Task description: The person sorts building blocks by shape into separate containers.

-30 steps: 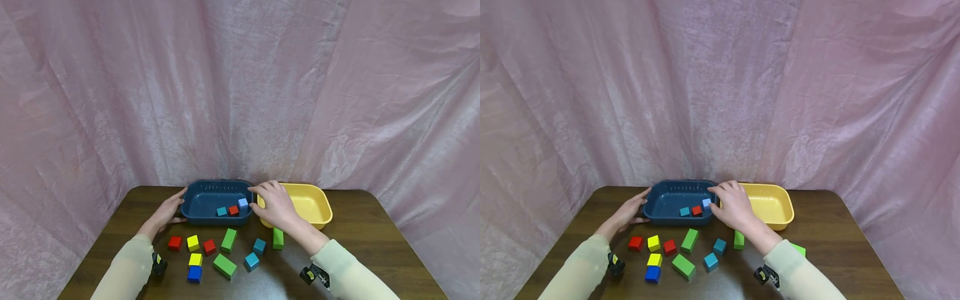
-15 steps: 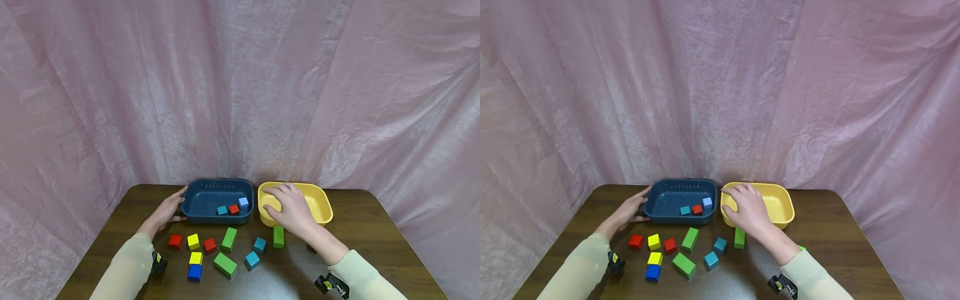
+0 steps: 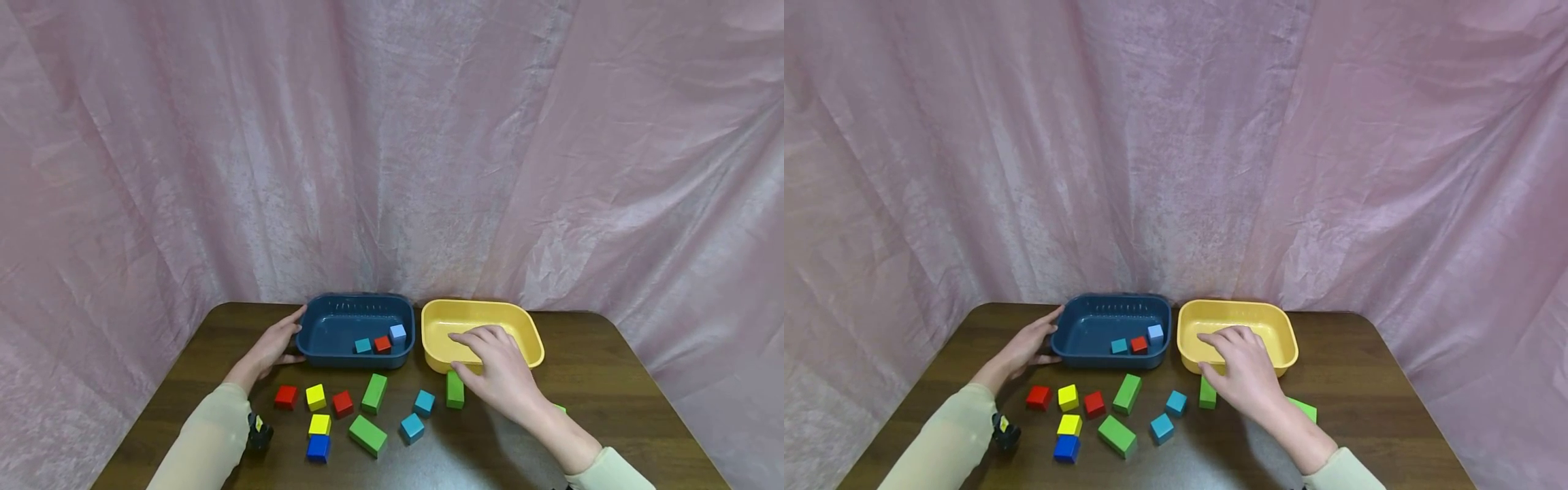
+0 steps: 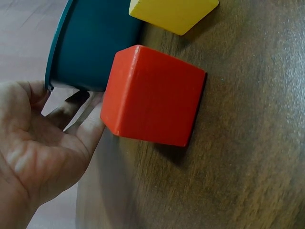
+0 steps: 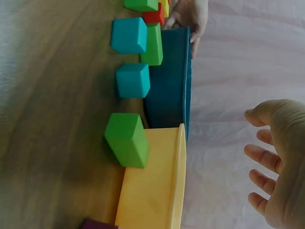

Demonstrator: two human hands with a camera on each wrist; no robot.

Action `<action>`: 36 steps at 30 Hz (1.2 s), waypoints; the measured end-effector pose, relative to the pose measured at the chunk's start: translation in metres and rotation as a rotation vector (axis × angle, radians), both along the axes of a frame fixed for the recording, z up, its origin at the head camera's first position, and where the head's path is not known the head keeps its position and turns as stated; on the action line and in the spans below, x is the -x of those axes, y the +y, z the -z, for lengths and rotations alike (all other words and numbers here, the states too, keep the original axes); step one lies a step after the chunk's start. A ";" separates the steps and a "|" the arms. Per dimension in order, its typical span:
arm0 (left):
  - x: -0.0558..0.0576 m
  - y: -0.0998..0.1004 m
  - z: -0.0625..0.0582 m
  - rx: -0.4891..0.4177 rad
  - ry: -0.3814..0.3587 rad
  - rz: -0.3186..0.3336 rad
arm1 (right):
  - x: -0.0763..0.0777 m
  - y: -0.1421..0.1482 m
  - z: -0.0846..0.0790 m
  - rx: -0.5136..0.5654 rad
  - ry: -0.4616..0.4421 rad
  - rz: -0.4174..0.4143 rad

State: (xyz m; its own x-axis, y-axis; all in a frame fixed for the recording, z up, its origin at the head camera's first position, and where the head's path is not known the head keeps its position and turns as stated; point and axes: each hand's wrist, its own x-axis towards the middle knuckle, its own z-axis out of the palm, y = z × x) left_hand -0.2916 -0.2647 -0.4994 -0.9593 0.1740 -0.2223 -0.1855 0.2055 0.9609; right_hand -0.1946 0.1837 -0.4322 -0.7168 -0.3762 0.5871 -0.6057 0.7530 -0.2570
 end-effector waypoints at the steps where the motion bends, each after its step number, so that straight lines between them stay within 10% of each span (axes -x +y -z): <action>1: 0.000 0.000 0.000 0.000 -0.001 -0.002 | -0.002 0.002 0.002 0.003 0.005 0.003; 36: -0.002 0.000 0.000 -0.011 0.008 0.015 | -0.046 0.091 0.042 -0.057 -0.072 0.259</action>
